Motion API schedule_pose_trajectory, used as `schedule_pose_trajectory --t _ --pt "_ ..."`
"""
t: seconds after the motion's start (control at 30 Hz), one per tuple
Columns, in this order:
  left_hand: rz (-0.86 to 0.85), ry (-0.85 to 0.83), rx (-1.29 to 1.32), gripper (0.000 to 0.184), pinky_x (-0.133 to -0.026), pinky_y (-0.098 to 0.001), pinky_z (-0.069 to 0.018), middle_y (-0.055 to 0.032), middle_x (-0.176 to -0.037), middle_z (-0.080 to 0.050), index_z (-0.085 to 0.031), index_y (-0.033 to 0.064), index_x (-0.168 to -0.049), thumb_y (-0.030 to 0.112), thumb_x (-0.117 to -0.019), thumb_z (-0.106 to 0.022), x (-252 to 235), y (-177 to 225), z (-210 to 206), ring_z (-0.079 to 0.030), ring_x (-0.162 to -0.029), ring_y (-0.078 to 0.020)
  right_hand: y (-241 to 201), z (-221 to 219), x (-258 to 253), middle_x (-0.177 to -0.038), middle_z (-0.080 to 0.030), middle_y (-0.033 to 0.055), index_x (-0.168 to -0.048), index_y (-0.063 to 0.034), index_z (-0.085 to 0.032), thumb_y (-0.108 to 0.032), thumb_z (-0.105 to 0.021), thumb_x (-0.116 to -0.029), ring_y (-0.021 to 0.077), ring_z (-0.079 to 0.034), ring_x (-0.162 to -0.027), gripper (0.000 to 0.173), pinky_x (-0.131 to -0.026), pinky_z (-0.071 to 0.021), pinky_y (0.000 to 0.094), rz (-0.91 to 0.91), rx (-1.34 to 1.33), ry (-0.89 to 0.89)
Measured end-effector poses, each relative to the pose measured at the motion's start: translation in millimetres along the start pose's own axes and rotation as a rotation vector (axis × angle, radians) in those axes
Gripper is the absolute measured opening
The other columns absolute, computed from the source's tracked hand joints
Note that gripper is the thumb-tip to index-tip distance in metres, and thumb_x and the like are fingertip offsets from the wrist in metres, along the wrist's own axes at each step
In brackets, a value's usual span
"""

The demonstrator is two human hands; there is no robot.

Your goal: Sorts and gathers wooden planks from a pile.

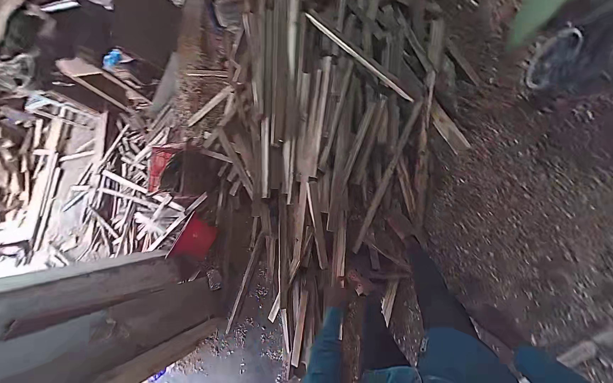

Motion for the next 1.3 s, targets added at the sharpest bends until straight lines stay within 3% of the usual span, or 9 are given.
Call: schedule_pose_trajectory --t 0.13,0.23,0.33,0.47,0.6,0.83,0.97,1.1,1.3 --pt "0.131 -0.36 0.123 0.086 -0.112 -0.0572 -0.0444 -0.0268 -0.152 -0.048 -0.034 0.0031 -0.157 0.051 -0.0956 -0.068 24.6 70.9 -173.0 -0.051 -0.137 -0.0393 9.9 2.5 -41.7 -0.134 -0.059 0.0332 -0.137 0.0061 -0.057 -0.029 -0.064 -0.1009 0.0481 -0.055 -0.129 0.051 -0.108 -0.0412 0.0642 0.039 -0.069 -0.027" --pt "0.125 -0.416 0.042 0.095 -0.114 -0.0582 -0.0416 -0.028 -0.157 -0.039 -0.019 0.0018 -0.161 0.05 -0.0958 -0.068 30.5 134.2 -229.2 -0.046 -0.142 -0.0398 -6.9 23.3 -100.0 -0.135 -0.059 0.0322 -0.138 0.0047 -0.057 -0.033 -0.066 -0.0977 0.0488 -0.055 -0.129 0.056 -0.106 -0.041 0.0674 0.036 -0.083 -0.078" --pt "0.155 -0.313 -0.015 0.097 -0.11 -0.0595 -0.0451 -0.0327 -0.148 -0.048 -0.011 -0.0029 -0.16 0.041 -0.0964 -0.07 8.1 168.9 -240.5 -0.054 -0.134 -0.0433 -28.3 44.9 -185.7 -0.126 -0.064 0.0314 -0.128 0.0054 -0.062 -0.032 -0.059 -0.1014 0.0479 -0.06 -0.121 0.046 -0.1 -0.045 0.0685 0.021 -0.077 -0.133" --pt "0.182 -0.087 -0.118 0.113 -0.095 -0.066 -0.0524 -0.0326 -0.152 -0.042 -0.004 0.016 -0.166 0.046 -0.0855 -0.078 -42.6 207.8 -240.5 -0.056 -0.127 -0.0493 -75.3 68.5 -333.3 -0.122 -0.065 0.0305 -0.121 0.0052 -0.065 -0.031 -0.062 -0.0993 0.0471 -0.062 -0.117 0.042 -0.097 -0.0472 0.0684 0.028 -0.053 -0.179" --pt "0.263 0.017 -0.242 0.106 -0.082 -0.0668 -0.0556 -0.0301 -0.151 -0.042 -0.019 0.0355 -0.164 0.054 -0.0807 -0.082 -88.7 238.8 -244.9 -0.061 -0.116 -0.0491 -136.3 119.4 -470.4 -0.126 -0.064 0.0275 -0.133 0.0021 -0.059 -0.043 -0.071 -0.0921 0.0443 -0.063 -0.117 0.062 -0.095 -0.0516 0.0654 0.04 -0.175 0.072" --pt "0.264 0.199 -0.17 0.102 -0.077 -0.0647 -0.054 -0.0269 -0.15 -0.043 -0.031 0.0285 -0.162 0.049 -0.0765 -0.083 -120.4 273.0 -226.1 -0.058 -0.116 -0.046 -223.7 220.4 -627.5 -0.149 -0.049 0.0274 -0.159 -0.002 -0.028 -0.056 -0.075 -0.0842 0.0405 -0.053 -0.134 0.103 -0.106 -0.0484 0.0591 0.109 -0.602 0.49" --pt "0.262 0.233 -0.15 0.104 -0.077 -0.0639 -0.0541 -0.0276 -0.149 -0.044 -0.031 0.0263 -0.162 0.051 -0.0749 -0.082 -124.9 280.3 -224.2 -0.058 -0.117 -0.045 -238.1 245.9 -638.5 -0.139 -0.056 0.028 -0.156 -0.0056 -0.035 -0.032 -0.08 -0.0857 0.0422 -0.056 -0.13 0.088 -0.106 -0.0472 0.0592 0.156 -0.525 0.372" --pt "0.257 0.2 -0.211 0.102 -0.071 -0.0635 -0.0547 -0.0276 -0.143 -0.047 -0.031 0.0295 -0.162 0.048 -0.0758 -0.083 -124.4 289.3 -233.5 -0.061 -0.108 -0.0456 -226.4 256.2 -569.2 -0.127 -0.065 0.0262 -0.138 0.0016 -0.057 -0.025 -0.072 -0.0896 0.0403 -0.063 -0.12 0.058 -0.099 -0.0493 0.0601 0.151 -0.466 0.3" --pt "0.294 0.155 -0.232 0.101 -0.074 -0.0676 -0.0536 -0.0311 -0.146 -0.043 -0.03 0.0342 -0.162 0.047 -0.0773 -0.084 -127.9 290.2 -237.7 -0.06 -0.11 -0.0506 -248.0 174.4 -570.3 -0.102 -0.063 0.0224 -0.136 0.0038 -0.047 -0.018 -0.079 -0.0821 0.0284 -0.065 -0.073 0.066 -0.064 -0.0572 0.046 0.133 -0.836 0.042"
Point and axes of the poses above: each hand's wrist, its own x-axis away from the middle knuckle, its own z-axis out of the back of the hand, y = z × x, the point moved 7 cm from there along -x, towards the middle knuckle
